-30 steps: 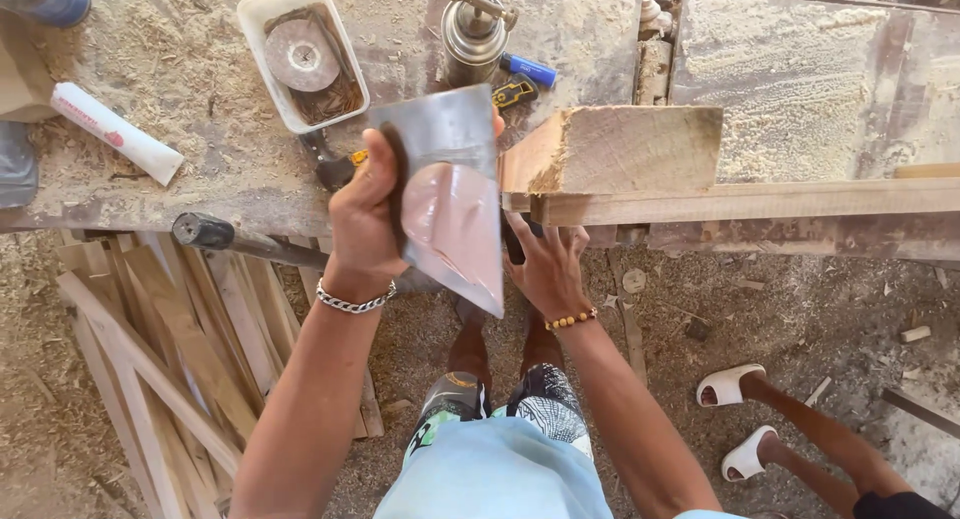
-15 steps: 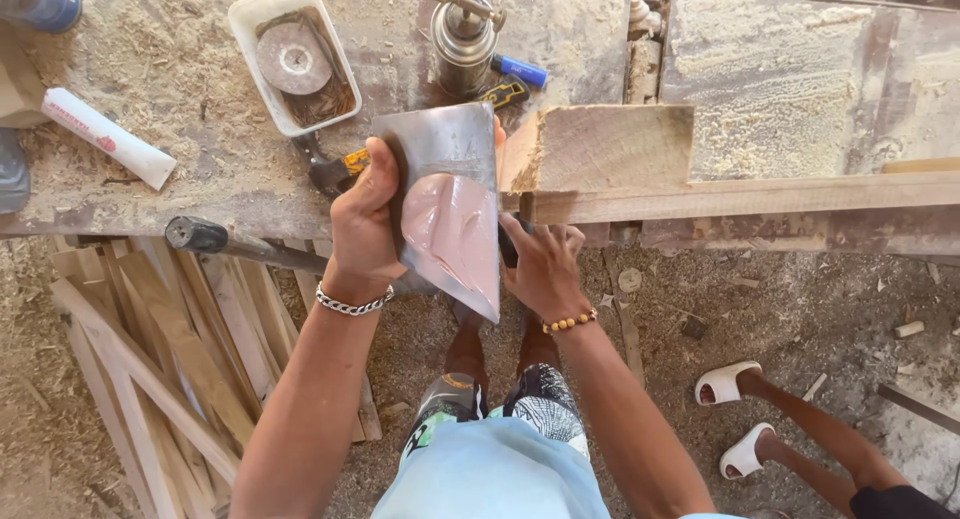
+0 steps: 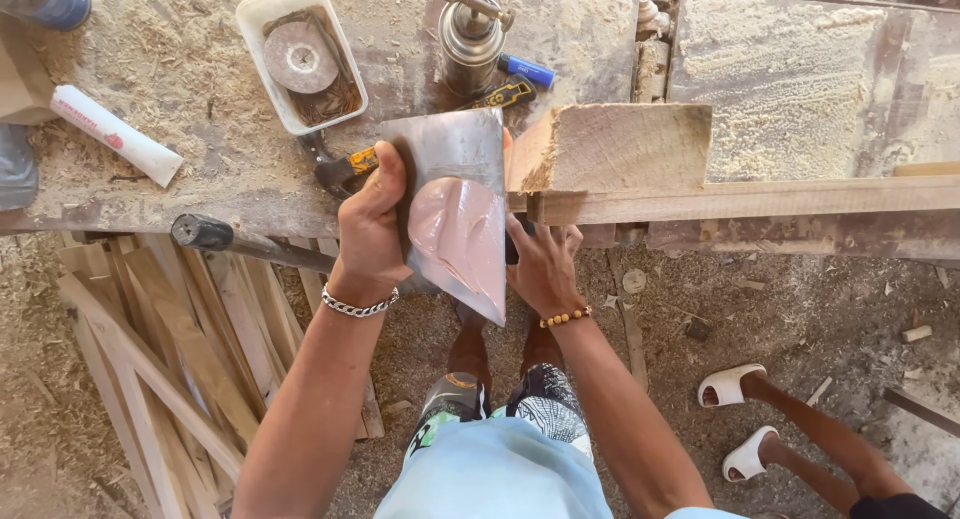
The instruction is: Applying and smoothing wood filler onto a wooden furniture frame using scrapers and a mixing stick.
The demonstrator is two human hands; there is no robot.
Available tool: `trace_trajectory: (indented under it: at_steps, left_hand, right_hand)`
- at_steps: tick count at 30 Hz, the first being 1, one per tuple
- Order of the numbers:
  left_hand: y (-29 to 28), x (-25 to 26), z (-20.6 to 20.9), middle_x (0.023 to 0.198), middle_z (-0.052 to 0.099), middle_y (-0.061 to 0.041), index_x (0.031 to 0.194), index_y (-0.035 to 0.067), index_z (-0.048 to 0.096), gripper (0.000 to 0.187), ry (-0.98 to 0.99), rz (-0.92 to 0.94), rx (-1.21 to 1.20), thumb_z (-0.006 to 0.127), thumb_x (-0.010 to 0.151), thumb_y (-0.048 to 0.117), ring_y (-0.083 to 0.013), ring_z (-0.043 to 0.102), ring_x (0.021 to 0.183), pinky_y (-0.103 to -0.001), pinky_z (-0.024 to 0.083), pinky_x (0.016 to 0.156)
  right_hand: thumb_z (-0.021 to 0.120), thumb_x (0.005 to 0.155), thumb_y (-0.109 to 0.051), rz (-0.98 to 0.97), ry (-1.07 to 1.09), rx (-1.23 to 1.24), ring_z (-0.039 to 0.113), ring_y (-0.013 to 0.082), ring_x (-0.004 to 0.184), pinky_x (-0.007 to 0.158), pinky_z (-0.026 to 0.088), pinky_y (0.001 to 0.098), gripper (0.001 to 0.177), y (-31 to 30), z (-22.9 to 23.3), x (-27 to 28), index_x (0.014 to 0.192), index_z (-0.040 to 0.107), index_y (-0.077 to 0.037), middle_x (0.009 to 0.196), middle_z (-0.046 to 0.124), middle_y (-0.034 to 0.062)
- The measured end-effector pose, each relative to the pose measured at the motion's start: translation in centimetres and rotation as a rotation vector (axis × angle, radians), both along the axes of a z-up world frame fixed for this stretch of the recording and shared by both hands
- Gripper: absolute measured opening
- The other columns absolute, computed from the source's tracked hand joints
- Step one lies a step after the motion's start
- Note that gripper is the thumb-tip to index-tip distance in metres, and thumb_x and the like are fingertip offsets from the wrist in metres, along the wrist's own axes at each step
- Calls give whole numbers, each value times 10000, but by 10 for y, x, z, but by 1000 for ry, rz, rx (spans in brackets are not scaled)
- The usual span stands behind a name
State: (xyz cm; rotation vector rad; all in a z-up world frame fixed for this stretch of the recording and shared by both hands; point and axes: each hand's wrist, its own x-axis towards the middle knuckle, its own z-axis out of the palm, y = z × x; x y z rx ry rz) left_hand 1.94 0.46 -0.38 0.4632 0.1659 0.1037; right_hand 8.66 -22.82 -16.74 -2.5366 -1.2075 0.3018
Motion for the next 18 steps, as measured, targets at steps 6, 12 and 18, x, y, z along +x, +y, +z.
trace_trajectory:
  at_steps: [6,12,18]
  left_hand:
    - [1,0,21,1531,541,-241,1593,-106,321,840,-68,29,9,420,1051,528,-311,580,1354,-426,494,1143]
    - [6,-57,-60,1341,618,-205,1476,-36,427,694,251,239,-59,399,1053,514,-339,637,1229,-503,565,1039]
    - [-13,-70,-105,1033,683,-120,1161,-39,602,563,716,21,451,390,1089,477,-190,660,889,-341,585,779]
  right_hand:
    - [775,791,-156,-24,179,-111,478,226,1140,1010,341,457,690,7,61,12,1438,542,-211,1170,563,38]
    - [734,786,-34,7,245,-168,447,247,1238,1017,341,464,590,-16,118,15,1312,611,-270,1277,526,52]
    - [814,585,-66,345,221,81,387,306,1389,1123,355,492,838,-20,155,8,1364,577,-262,1422,485,39]
